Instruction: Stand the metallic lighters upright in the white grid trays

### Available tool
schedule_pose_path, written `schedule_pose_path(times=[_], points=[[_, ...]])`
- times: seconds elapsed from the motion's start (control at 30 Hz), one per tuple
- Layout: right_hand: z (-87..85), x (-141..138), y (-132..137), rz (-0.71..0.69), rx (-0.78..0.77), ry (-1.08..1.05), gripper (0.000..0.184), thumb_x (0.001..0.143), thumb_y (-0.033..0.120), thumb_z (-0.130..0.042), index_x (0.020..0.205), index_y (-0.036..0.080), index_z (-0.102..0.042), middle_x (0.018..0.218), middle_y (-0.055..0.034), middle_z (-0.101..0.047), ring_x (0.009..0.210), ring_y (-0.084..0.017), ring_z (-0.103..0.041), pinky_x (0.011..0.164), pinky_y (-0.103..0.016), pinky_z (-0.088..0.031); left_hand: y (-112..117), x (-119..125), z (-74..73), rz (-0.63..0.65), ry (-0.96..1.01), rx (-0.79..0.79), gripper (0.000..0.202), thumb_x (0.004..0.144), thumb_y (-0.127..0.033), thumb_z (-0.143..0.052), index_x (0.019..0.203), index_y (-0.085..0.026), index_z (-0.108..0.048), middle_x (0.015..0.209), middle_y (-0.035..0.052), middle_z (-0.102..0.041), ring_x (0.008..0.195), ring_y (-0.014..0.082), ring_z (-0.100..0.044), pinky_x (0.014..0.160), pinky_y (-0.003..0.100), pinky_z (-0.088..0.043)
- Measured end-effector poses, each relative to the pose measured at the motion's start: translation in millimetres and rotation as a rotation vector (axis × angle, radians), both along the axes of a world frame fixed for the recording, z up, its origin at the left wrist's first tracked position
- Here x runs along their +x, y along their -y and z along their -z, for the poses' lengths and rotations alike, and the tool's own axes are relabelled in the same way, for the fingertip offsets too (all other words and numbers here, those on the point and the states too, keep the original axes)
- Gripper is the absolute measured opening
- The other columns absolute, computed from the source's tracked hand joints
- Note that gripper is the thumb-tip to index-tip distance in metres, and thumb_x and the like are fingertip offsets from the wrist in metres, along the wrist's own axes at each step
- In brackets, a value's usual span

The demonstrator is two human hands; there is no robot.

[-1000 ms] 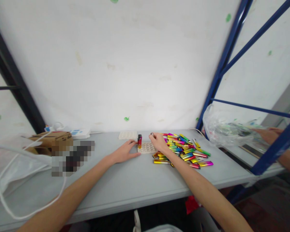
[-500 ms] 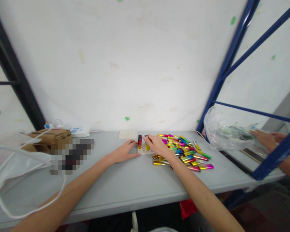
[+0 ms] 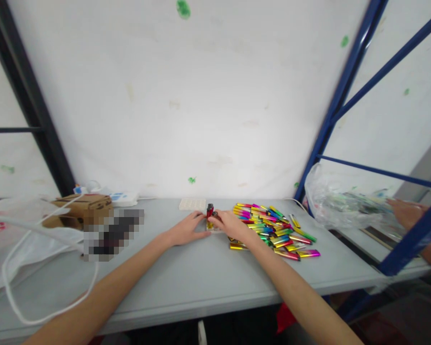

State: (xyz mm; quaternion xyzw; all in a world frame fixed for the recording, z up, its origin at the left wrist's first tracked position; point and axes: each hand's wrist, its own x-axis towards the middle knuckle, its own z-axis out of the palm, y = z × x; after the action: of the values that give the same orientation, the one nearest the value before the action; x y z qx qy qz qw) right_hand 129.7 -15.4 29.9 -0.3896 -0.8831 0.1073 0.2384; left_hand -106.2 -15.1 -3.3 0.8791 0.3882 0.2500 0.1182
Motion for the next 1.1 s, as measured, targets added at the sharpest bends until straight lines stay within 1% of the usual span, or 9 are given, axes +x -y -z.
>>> schedule_pose_path(times=[0.13,0.23,0.3,0.4,0.5,0.63,0.8,1.0,1.1], points=[[-2.6,-5.0,4.0,0.016,0.024,0.085,0.033,0.107,0.044,-0.061,0.102,0.016,-0.076,0.093,-0.0108,-0.079,0.083,-0.022,-0.07,0.074,-0.029,-0.043,-2.7,-0.8,3.2,-0.002,0.006,0.011,0.058,0.096,-0.069,-0.063,0.132,-0.024,-0.064,0.136,0.0122,-0.065,0.129,0.0327,-0.063,0.117,0.046,-0.047],[-8.1,2.6,-1.0,0.011,0.0,0.084,0.044,0.111,0.048,-0.052,0.093,0.016,-0.077,0.084,-0.0072,-0.077,0.075,-0.018,-0.066,0.071,-0.027,-0.041,-3.1,-0.8,2.5,-0.011,-0.014,0.006,0.061,0.096,-0.07,-0.061,0.134,-0.023,-0.063,0.139,0.0128,-0.064,0.13,0.0331,-0.062,0.118,0.046,-0.046],[-11.8,15.6,-10.1,0.1,0.057,0.066,0.049,0.114,0.044,-0.044,0.092,0.015,-0.076,0.085,-0.0076,-0.076,0.077,-0.018,-0.065,0.076,-0.027,-0.042,-2.3,-0.4,0.5,-0.03,-0.037,-0.002,0.063,0.096,-0.069,-0.06,0.136,-0.021,-0.061,0.142,0.0138,-0.062,0.133,0.0336,-0.061,0.12,0.046,-0.045],[-13.2,44.2,-28.7,0.302,0.159,0.064,0.036,0.114,0.028,-0.045,0.106,0.012,-0.076,0.105,-0.0129,-0.078,0.098,-0.02,-0.068,0.09,-0.028,-0.044,-0.2,0.3,-2.9,-0.048,-0.067,-0.018,0.063,0.096,-0.068,-0.06,0.136,-0.02,-0.061,0.145,0.0143,-0.061,0.134,0.034,-0.061,0.12,0.045,-0.044],[-9.3,72.3,-44.4,0.427,0.089,0.166,0.027,0.108,0.016,-0.051,0.119,0.011,-0.075,0.122,-0.0174,-0.075,0.115,-0.023,-0.067,0.1,-0.028,-0.043,1.2,0.6,-5.2,-0.056,-0.081,-0.027,0.063,0.095,-0.068,-0.06,0.136,-0.02,-0.061,0.146,0.0142,-0.061,0.134,0.034,-0.061,0.12,0.044,-0.044],[-5.4,90.5,-52.0,0.416,-0.03,0.26,0.022,0.103,0.022,-0.063,0.112,0.011,-0.08,0.115,-0.0174,-0.079,0.106,-0.025,-0.072,0.095,-0.03,-0.048,1.3,0.6,-6.4,-0.065,-0.091,-0.022,0.065,0.094,-0.07,-0.059,0.136,-0.02,-0.061,0.146,0.0143,-0.062,0.136,0.0353,-0.06,0.119,0.045,-0.045],[-8.4,89.8,-51.3,0.378,-0.121,0.271,0.022,0.102,0.026,-0.066,0.108,0.014,-0.083,0.107,-0.0141,-0.082,0.095,-0.025,-0.075,0.085,-0.029,-0.05,1.5,1.2,-6.9,-0.062,-0.092,-0.036,0.066,0.094,-0.07,-0.059,0.136,-0.019,-0.061,0.146,0.0154,-0.061,0.136,0.0351,-0.06,0.12,0.044,-0.044],[-6.5,89.3,-52.7,0.403,-0.133,0.273,0.019,0.102,0.021,-0.063,0.102,0.014,-0.081,0.107,-0.015,-0.082,0.097,-0.025,-0.075,0.084,-0.03,-0.05,1.8,0.9,-6.7,-0.05,-0.075,-0.029,0.063,0.095,-0.068,-0.06,0.136,-0.02,-0.061,0.145,0.0146,-0.062,0.134,0.034,-0.061,0.119,0.044,-0.045],[-1.4,90.2,-54.5,0.424,-0.123,0.26,0.017,0.101,0.021,-0.064,0.109,0.013,-0.076,0.109,-0.0161,-0.081,0.099,-0.025,-0.074,0.085,-0.031,-0.05,1.2,0.8,-5.9,-0.06,-0.082,-0.038,0.064,0.094,-0.068,-0.06,0.136,-0.019,-0.061,0.146,0.0155,-0.06,0.135,0.0343,-0.06,0.12,0.044,-0.044]])
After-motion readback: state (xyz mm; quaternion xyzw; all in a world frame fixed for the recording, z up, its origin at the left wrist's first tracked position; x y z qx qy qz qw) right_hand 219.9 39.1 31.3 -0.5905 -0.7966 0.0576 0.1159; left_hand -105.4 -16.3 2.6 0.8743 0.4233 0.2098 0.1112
